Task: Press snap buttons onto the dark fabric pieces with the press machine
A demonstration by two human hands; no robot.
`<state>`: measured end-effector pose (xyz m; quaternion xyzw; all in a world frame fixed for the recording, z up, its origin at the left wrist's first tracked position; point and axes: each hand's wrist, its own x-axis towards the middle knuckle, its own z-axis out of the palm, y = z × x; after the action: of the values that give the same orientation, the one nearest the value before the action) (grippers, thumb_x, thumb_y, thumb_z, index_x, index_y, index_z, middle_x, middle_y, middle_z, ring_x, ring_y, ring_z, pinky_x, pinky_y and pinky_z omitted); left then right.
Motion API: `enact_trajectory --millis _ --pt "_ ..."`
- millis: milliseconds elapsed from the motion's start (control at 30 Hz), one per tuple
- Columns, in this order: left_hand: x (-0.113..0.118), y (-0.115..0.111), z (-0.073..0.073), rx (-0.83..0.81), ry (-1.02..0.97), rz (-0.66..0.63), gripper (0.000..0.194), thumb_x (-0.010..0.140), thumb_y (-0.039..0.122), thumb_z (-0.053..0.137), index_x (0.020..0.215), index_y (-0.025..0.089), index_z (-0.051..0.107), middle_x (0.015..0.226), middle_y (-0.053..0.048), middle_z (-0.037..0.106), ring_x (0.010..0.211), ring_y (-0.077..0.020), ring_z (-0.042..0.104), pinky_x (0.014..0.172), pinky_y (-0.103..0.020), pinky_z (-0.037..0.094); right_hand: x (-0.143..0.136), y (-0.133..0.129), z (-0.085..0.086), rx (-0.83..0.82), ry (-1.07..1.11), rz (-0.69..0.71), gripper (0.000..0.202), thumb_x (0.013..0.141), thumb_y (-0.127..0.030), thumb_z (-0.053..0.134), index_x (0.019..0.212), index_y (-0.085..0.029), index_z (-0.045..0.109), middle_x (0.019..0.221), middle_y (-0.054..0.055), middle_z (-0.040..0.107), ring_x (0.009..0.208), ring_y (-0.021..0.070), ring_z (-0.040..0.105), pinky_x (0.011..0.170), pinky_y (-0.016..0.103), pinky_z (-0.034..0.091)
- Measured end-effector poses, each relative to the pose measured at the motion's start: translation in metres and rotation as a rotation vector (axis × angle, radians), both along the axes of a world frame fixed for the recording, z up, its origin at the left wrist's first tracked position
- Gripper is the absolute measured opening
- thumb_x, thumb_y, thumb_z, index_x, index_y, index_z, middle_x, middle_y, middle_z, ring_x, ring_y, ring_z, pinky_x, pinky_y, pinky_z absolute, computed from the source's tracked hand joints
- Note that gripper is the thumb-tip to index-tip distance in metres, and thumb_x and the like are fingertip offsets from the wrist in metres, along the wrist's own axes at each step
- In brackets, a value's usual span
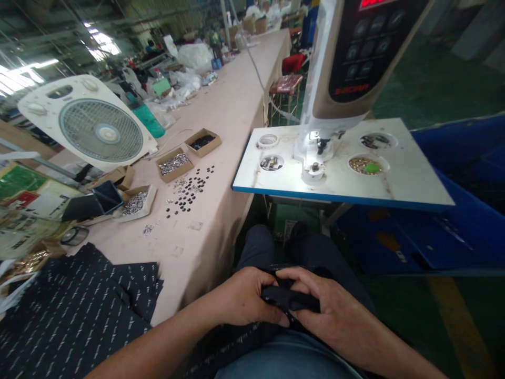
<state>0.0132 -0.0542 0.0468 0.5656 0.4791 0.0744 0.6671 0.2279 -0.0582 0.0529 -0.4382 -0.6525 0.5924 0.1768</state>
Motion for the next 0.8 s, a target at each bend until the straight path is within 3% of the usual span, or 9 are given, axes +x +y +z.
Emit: enact_trajectory --millis 133,333,533,733,800 --pt "0.000 -0.001 0.002 -0.058 -0.128 0.024 0.024 0.068 0.027 0.082 0.088 0.014 0.075 0.075 0.005 0.060 0.070 -0.0100 0.048 0.066 -0.019 0.039 0.002 0.004 0.001 -0.079 0.036 -0.002 0.047 0.079 -0.011 0.061 0.124 -0.024 0.063 0.093 -0.002 0.079 0.085 0.0183 0.074 0.079 0.028 0.055" --pt "0.003 -0.005 0.000 -0.075 -0.132 0.086 0.015 0.071 0.024 0.077 0.080 0.012 0.072 0.067 0.006 0.051 0.061 -0.0072 0.038 0.061 -0.019 0.034 0.006 0.009 -0.003 -0.129 0.031 -0.027 0.036 0.078 -0.015 0.067 0.114 -0.022 0.065 0.088 -0.002 0.078 0.082 0.0178 0.071 0.075 0.027 0.052" --pt "0.004 -0.005 0.000 -0.249 -0.201 0.123 0.033 0.062 0.036 0.087 0.074 0.011 0.068 0.065 0.005 0.050 0.060 -0.0072 0.038 0.058 -0.020 0.030 0.017 0.018 -0.008 -0.241 0.207 0.018 0.023 0.079 -0.024 0.072 0.101 -0.019 0.070 0.098 0.002 0.076 0.091 0.0198 0.070 0.082 0.029 0.054" --pt "0.008 -0.001 -0.002 -0.322 -0.229 0.183 0.045 0.054 0.043 0.091 0.071 0.012 0.064 0.064 0.004 0.051 0.059 -0.0075 0.038 0.058 -0.022 0.028 0.018 0.016 -0.009 -0.132 0.217 -0.027 0.036 0.087 -0.051 0.064 0.101 -0.019 0.072 0.086 0.001 0.073 0.076 0.0171 0.065 0.066 0.025 0.049" --pt "0.011 0.004 -0.003 -0.304 -0.239 0.168 0.045 0.055 0.044 0.091 0.071 0.012 0.063 0.065 0.004 0.050 0.060 -0.0076 0.038 0.058 -0.022 0.027 0.018 0.015 -0.008 -0.034 0.153 -0.026 0.036 0.091 -0.052 0.059 0.101 -0.020 0.073 0.085 0.001 0.074 0.076 0.0174 0.066 0.067 0.025 0.048"
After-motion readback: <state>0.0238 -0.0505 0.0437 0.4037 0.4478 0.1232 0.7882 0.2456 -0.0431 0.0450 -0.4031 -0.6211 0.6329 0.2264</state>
